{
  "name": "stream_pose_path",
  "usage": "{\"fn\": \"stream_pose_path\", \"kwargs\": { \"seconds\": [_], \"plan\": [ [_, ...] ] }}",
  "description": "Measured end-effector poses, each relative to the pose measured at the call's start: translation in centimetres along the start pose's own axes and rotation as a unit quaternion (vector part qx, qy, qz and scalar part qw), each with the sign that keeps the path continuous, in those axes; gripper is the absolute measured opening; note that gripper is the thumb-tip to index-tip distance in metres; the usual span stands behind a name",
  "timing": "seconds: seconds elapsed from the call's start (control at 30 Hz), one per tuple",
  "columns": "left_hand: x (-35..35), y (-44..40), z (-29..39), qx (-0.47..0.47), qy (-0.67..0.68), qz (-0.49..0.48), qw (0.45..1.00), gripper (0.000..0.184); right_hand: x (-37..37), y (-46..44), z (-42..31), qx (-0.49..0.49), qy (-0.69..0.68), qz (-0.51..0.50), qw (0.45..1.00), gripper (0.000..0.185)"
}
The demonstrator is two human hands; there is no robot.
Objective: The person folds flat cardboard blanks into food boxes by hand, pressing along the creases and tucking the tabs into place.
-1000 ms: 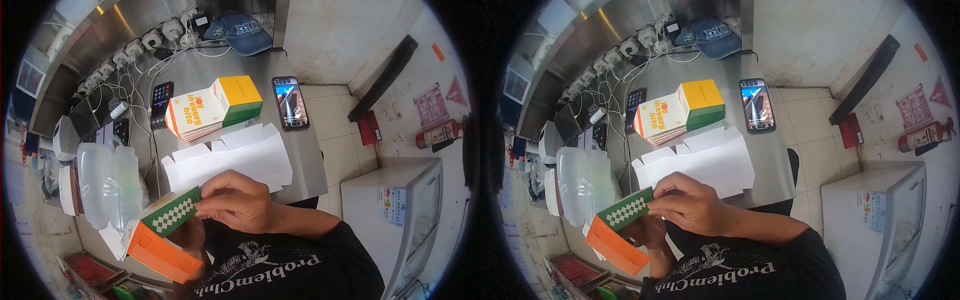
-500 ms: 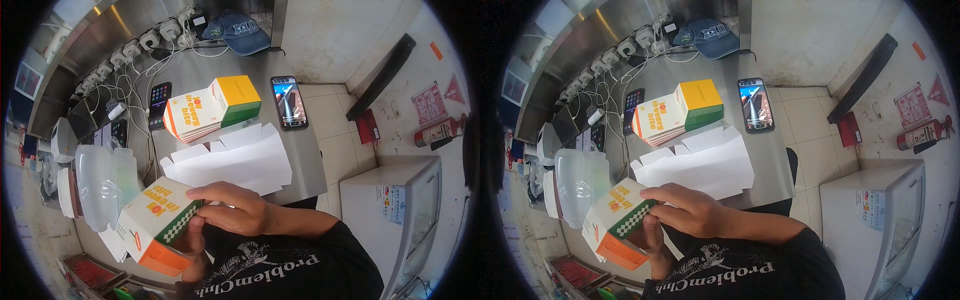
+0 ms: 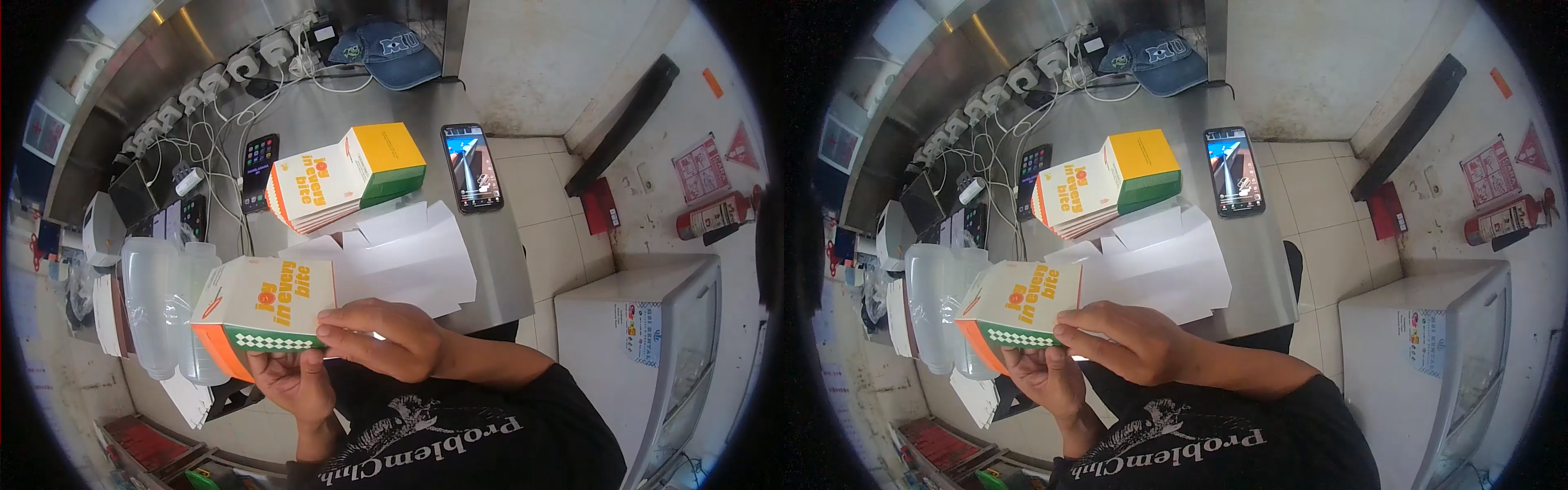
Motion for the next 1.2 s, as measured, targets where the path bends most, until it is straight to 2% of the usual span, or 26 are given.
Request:
{"fn": "stream_pose_path", "kwargs": {
  "seconds": [0.1, 0.17, 0.43, 0.53, 0.7, 0.77, 0.8, 0.9, 0.97, 1.03, 1.07, 1.13, 1.17, 1.2],
  "plan": [
    [0.0, -0.2, 0.1, 0.018, 0.004, 0.011, 1.000, 0.077, 0.2, 0.0, 0.2, 0.003, 0.000, 0.000, 1.000, 0.032],
    [-0.2, -0.2, 0.4, 0.019, 0.003, 0.018, 1.000, 0.077, -0.2, -0.2, 0.4, -0.011, -0.018, -0.039, 0.999, 0.031],
    [-0.2, 0.1, 0.3, 0.011, 0.007, 0.006, 1.000, 0.076, 0.4, 0.1, -0.2, 0.027, 0.023, -0.006, 0.999, 0.031],
    [-0.5, 0.4, -0.3, 0.050, -0.003, -0.002, 0.999, 0.073, 0.5, 0.4, -0.3, 0.044, 0.039, 0.006, 0.998, 0.031],
    [-0.7, 0.1, 0.4, 0.042, 0.028, 0.026, 0.998, 0.075, 0.9, -0.1, 0.2, 0.040, 0.016, 0.003, 0.999, 0.035],
    [-0.1, 0.3, 0.9, 0.045, 0.011, 0.013, 0.999, 0.080, 0.9, -0.1, 1.0, 0.020, 0.081, -0.036, 0.996, 0.039],
    [0.1, 0.4, 1.2, 0.049, -0.005, -0.001, 0.999, 0.086, 1.1, -0.1, 1.3, 0.020, 0.081, -0.036, 0.996, 0.039],
    [1.5, 0.8, 1.8, 0.080, -0.017, 0.017, 0.997, 0.088, 1.9, -0.4, 2.5, 0.012, 0.153, -0.021, 0.988, 0.041],
    [1.2, 1.1, 2.1, 0.078, 0.034, -0.029, 0.996, 0.081, 2.8, -0.6, 2.5, 0.022, 0.162, -0.012, 0.987, 0.042],
    [2.9, 1.5, 2.0, 0.065, 0.172, 0.079, 0.980, 0.081, 3.2, -0.4, 2.1, 0.023, 0.147, -0.013, 0.989, 0.042],
    [2.5, 1.5, 1.9, 0.066, 0.172, 0.077, 0.980, 0.081, 3.4, -0.3, 1.6, 0.033, 0.115, -0.012, 0.993, 0.042],
    [1.5, 0.7, 3.0, 0.039, 0.077, 0.087, 0.992, 0.073, 3.8, -0.4, 0.6, 0.054, 0.093, 0.010, 0.994, 0.038],
    [1.2, 0.5, 3.5, 0.039, 0.077, 0.086, 0.993, 0.073, 3.9, -0.6, 0.4, 0.054, 0.094, 0.011, 0.994, 0.038],
    [1.6, 0.4, 4.1, 0.041, -0.014, 0.113, 0.993, 0.063, 4.2, -0.9, -0.2, 0.074, 0.083, 0.028, 0.993, 0.036]
  ]
}}
Point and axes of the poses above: each hand's wrist, its own y-axis away from the middle knuckle, its own x-axis out of the back of the hand, z = x × y, the point moved 10 cm from there along -y, towards the middle knuckle, and after that the axes turned 10 degrees about y, right-handed, at the moved point
